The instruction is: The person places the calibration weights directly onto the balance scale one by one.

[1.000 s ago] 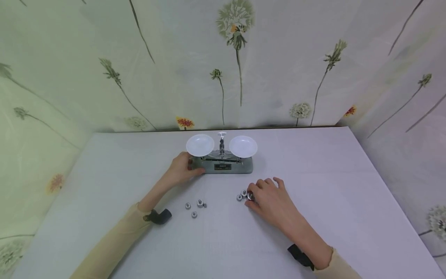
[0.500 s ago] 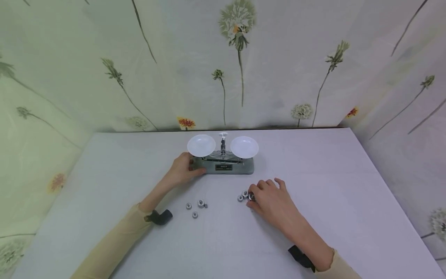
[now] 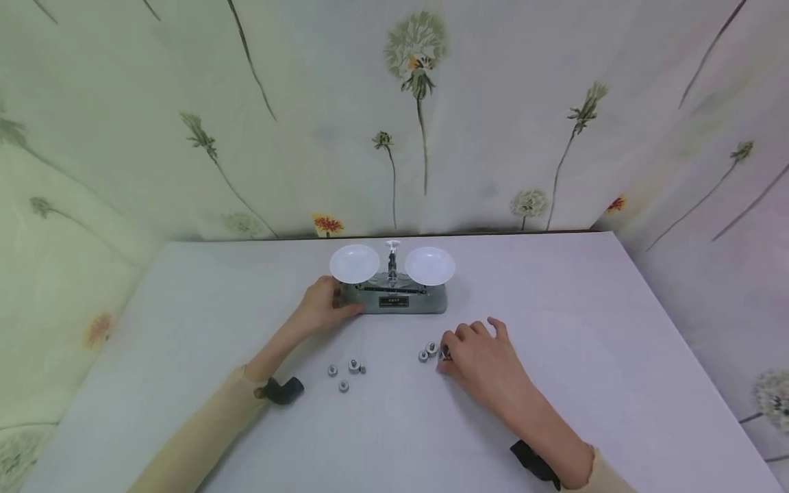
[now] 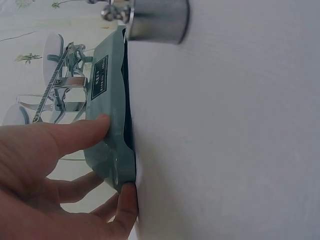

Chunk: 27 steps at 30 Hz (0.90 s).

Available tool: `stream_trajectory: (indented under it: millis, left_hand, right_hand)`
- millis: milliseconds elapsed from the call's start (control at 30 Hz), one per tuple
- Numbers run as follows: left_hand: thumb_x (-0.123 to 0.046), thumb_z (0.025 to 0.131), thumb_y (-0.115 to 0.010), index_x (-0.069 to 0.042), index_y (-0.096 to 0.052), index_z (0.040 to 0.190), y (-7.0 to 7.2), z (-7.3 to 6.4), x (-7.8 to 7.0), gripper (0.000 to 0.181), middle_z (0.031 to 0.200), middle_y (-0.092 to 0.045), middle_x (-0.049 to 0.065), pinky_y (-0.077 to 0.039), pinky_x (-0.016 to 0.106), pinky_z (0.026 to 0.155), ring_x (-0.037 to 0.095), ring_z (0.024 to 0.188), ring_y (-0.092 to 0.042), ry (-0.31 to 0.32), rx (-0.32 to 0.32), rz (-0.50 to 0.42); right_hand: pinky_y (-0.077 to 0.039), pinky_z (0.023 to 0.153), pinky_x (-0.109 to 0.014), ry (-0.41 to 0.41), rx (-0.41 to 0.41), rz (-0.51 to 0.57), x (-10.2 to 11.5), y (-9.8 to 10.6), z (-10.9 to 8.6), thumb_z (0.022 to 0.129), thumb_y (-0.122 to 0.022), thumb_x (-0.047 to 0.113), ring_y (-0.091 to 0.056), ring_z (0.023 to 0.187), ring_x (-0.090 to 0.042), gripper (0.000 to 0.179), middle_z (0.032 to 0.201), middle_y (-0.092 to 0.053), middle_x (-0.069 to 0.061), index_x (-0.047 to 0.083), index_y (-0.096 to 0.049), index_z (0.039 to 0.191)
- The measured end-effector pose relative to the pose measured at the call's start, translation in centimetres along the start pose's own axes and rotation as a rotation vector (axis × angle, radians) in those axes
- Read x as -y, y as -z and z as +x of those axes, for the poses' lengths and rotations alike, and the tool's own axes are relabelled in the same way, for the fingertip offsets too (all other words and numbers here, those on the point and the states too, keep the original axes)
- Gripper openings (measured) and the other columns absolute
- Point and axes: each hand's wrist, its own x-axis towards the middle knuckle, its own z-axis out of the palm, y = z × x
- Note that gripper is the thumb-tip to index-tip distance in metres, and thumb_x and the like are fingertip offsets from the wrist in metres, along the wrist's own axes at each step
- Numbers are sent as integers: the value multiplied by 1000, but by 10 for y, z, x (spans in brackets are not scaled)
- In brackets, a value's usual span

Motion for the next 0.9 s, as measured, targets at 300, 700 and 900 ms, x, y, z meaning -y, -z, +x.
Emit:
stream_trajectory:
  millis: [300,700,900]
  left_hand:
    - [-20,94,-84,8,-56,146,-3,-3,0,65,127,-69,30,-57,57,101,42,121,-64,6,3,12]
    - [-20,95,-83,6,-53,150,-3,-3,1,68,139,-64,32,-52,62,110,47,135,-59,34,10,3]
    - [-19,95,-82,6,-53,149,-1,-2,0,66,138,-64,32,-54,61,108,46,132,-60,24,6,-9]
  right_hand:
    - [-46,108,-74,4,3,-46,3,13,-4,83,-93,34,-72,101,-29,28,94,-75,-1,19,-78,101]
    - [-46,106,-77,34,-33,-88,3,27,1,80,-96,29,-72,100,-30,31,94,-72,-1,19,-77,102]
    - [-43,109,-78,35,-52,-82,2,36,3,81,-95,28,-71,103,-32,30,94,-72,0,18,-77,103]
